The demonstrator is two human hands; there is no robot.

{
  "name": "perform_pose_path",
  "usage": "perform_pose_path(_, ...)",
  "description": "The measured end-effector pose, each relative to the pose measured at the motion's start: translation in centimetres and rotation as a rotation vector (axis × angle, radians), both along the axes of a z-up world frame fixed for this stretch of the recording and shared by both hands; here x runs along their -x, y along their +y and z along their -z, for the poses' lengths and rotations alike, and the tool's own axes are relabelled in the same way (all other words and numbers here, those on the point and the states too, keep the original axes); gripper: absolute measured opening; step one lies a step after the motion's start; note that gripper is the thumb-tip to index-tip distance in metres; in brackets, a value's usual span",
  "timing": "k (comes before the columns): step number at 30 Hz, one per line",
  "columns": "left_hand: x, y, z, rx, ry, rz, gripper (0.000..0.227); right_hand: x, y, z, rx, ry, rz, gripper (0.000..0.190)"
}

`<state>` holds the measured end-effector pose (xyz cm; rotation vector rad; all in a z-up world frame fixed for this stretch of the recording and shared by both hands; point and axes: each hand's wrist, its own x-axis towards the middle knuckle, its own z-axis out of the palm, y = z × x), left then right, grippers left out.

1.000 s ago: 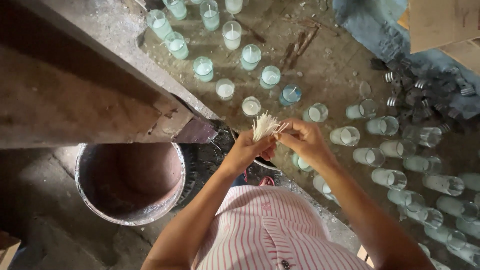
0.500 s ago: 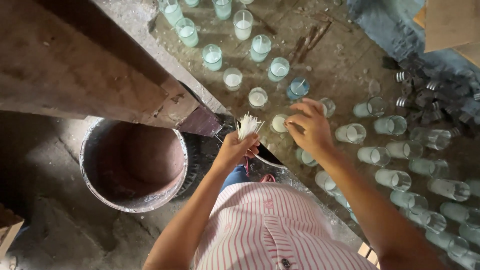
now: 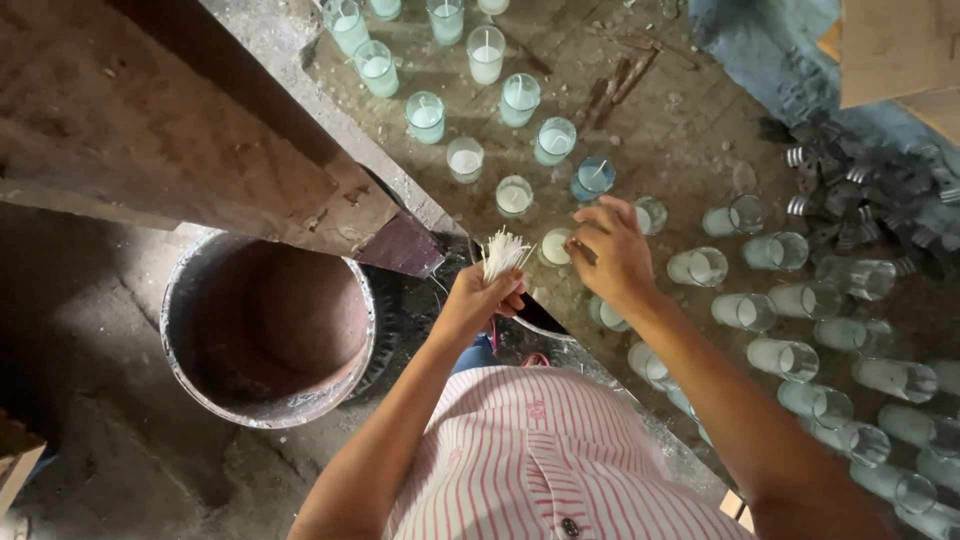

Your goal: Inserting individual candle wicks into a large grid of small glass jars.

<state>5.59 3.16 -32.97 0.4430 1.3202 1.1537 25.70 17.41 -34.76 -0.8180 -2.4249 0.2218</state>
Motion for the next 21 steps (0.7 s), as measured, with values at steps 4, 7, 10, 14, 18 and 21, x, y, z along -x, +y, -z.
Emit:
perform_pose_path(4,-0.3,0.3,-2.2,-0.041,-0.032,0.003,0.022,-0.1,-0.1,0.1,0.04,0.038,0.014,0.019)
perform_pose_path(7,-0.7,0.6,-2.4,-0.074,-0.045,0.015,0.023,-0.6,-1.1,-4.7,0.181,0.066,0.02,0.023)
perform_pose_path(10,-1.6,1.0,-3.9,-0.134,-0.067,0.033,0.022,-0.4,-3.0,-9.4,0.373,0.254,0.001,0.003)
perform_pose_path(14,-2.8,1.9,-5.4,-0.162,-0.104,0.093,0.018,-0.4,-3.9,-9.3,0.693,0.302,-0.001,0.005)
perform_pose_path(18,-3.0,2.7,-6.6,-0.169,-0.001,0.192,0.019,-1.1,-4.0,-11.9,0.822,0.411,0.044,0.002)
perform_pose_path(21,-2.7,2.9,-4.5,-0.143,0.029,0.199,0.023,-2.8,-2.4,-13.3,0.807,0.503,0.103,0.002)
